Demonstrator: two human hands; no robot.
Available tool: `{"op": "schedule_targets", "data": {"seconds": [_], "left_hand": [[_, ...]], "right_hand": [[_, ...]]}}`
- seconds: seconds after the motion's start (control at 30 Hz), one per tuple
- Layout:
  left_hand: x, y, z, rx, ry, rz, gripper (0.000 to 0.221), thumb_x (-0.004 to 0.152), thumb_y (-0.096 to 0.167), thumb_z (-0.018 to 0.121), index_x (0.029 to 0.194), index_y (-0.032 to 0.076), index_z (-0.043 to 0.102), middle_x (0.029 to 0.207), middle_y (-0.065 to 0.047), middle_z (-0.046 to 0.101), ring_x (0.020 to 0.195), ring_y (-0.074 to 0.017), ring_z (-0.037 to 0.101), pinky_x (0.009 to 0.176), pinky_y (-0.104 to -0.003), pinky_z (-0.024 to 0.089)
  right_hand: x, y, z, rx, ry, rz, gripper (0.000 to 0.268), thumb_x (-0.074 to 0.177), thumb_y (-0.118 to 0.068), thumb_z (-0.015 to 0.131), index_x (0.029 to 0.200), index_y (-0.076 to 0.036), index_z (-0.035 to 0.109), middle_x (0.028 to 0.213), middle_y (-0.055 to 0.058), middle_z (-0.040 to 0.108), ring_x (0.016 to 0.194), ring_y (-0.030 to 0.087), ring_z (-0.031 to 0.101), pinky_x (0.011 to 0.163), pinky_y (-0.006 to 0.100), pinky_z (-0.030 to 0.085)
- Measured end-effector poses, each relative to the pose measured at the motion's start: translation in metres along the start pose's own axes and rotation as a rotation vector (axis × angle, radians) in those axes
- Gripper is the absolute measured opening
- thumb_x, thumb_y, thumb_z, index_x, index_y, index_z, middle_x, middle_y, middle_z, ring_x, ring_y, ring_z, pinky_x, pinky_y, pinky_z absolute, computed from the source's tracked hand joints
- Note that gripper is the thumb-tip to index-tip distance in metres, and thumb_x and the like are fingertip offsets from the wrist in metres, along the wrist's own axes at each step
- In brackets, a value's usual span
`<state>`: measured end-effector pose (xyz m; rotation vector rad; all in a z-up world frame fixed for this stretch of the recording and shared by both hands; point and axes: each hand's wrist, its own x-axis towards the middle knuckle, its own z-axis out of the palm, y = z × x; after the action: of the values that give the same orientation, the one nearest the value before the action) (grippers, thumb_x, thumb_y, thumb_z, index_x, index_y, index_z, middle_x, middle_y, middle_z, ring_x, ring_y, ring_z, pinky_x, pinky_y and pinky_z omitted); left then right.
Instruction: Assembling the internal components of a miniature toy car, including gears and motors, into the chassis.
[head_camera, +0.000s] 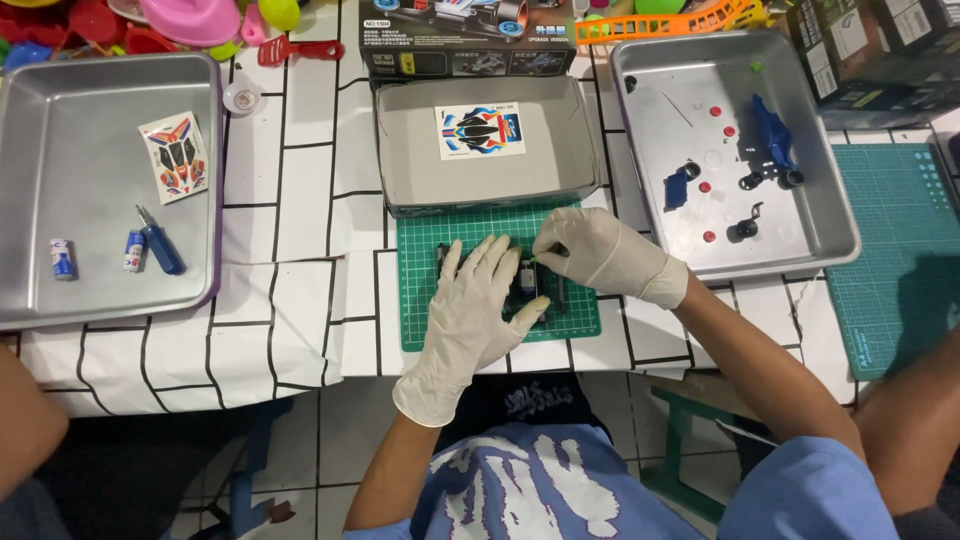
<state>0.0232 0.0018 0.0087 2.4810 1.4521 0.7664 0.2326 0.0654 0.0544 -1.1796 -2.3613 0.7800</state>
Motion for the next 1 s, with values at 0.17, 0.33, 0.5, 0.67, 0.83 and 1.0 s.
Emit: {"op": "schedule_targets", "data": {"seconds": [0.17, 0.33, 0.5, 0.67, 0.83, 1.0], "left_hand": [[-0.001, -0.001, 0.001, 0.003, 0.011, 0.007, 0.071, 0.091, 0.070, 0.052, 0.127, 0.009, 0.057, 0.138, -0.016, 0.059, 0.133, -0.0304, 0.054, 0.120, -0.057, 0.024], [-0.002, 0.001, 0.000, -0.024, 0.033, 0.017, 0.071, 0.090, 0.069, 0.055, 0.126, 0.008, 0.057, 0.137, -0.016, 0.059, 0.133, -0.0318, 0.054, 0.120, -0.058, 0.024], [-0.003, 0.000, 0.002, -0.020, 0.047, 0.024, 0.072, 0.088, 0.069, 0.054, 0.125, 0.007, 0.058, 0.138, -0.016, 0.059, 0.133, -0.0323, 0.054, 0.120, -0.057, 0.024], [-0.003, 0.000, 0.001, -0.027, 0.053, 0.023, 0.074, 0.087, 0.069, 0.056, 0.126, 0.006, 0.059, 0.138, -0.016, 0.059, 0.134, -0.0325, 0.053, 0.120, -0.058, 0.023], [-0.003, 0.000, 0.002, -0.023, 0.053, 0.036, 0.071, 0.089, 0.066, 0.057, 0.127, 0.006, 0.059, 0.138, -0.017, 0.059, 0.133, -0.0324, 0.054, 0.120, -0.058, 0.024], [-0.003, -0.001, 0.003, -0.019, 0.055, 0.042, 0.071, 0.090, 0.067, 0.056, 0.127, 0.007, 0.059, 0.138, -0.016, 0.059, 0.132, -0.0320, 0.055, 0.120, -0.059, 0.024]], "right_hand": [[-0.004, 0.001, 0.007, -0.027, 0.031, -0.025, 0.005, 0.088, -0.012, 0.075, 0.090, -0.007, 0.073, 0.087, 0.005, 0.073, 0.083, 0.022, 0.073, 0.078, 0.033, 0.060], [-0.006, 0.011, 0.016, -0.060, 0.038, -0.013, 0.004, 0.086, -0.010, 0.074, 0.088, -0.007, 0.072, 0.086, 0.006, 0.072, 0.082, 0.025, 0.072, 0.077, 0.034, 0.060], [-0.008, 0.014, 0.019, -0.097, 0.043, 0.002, 0.004, 0.085, -0.011, 0.074, 0.087, -0.008, 0.072, 0.086, 0.006, 0.073, 0.081, 0.025, 0.073, 0.075, 0.034, 0.060], [-0.006, 0.011, 0.018, -0.063, 0.040, -0.002, 0.005, 0.084, -0.010, 0.074, 0.088, -0.007, 0.072, 0.086, 0.007, 0.072, 0.082, 0.026, 0.073, 0.075, 0.035, 0.060], [-0.004, 0.003, 0.013, -0.086, 0.018, 0.007, 0.004, 0.084, -0.009, 0.073, 0.087, -0.006, 0.073, 0.084, 0.008, 0.072, 0.080, 0.028, 0.073, 0.074, 0.036, 0.060], [-0.004, 0.004, 0.014, -0.137, 0.010, 0.019, 0.006, 0.084, -0.011, 0.073, 0.086, -0.006, 0.073, 0.083, 0.009, 0.072, 0.078, 0.031, 0.072, 0.072, 0.038, 0.061]]}}
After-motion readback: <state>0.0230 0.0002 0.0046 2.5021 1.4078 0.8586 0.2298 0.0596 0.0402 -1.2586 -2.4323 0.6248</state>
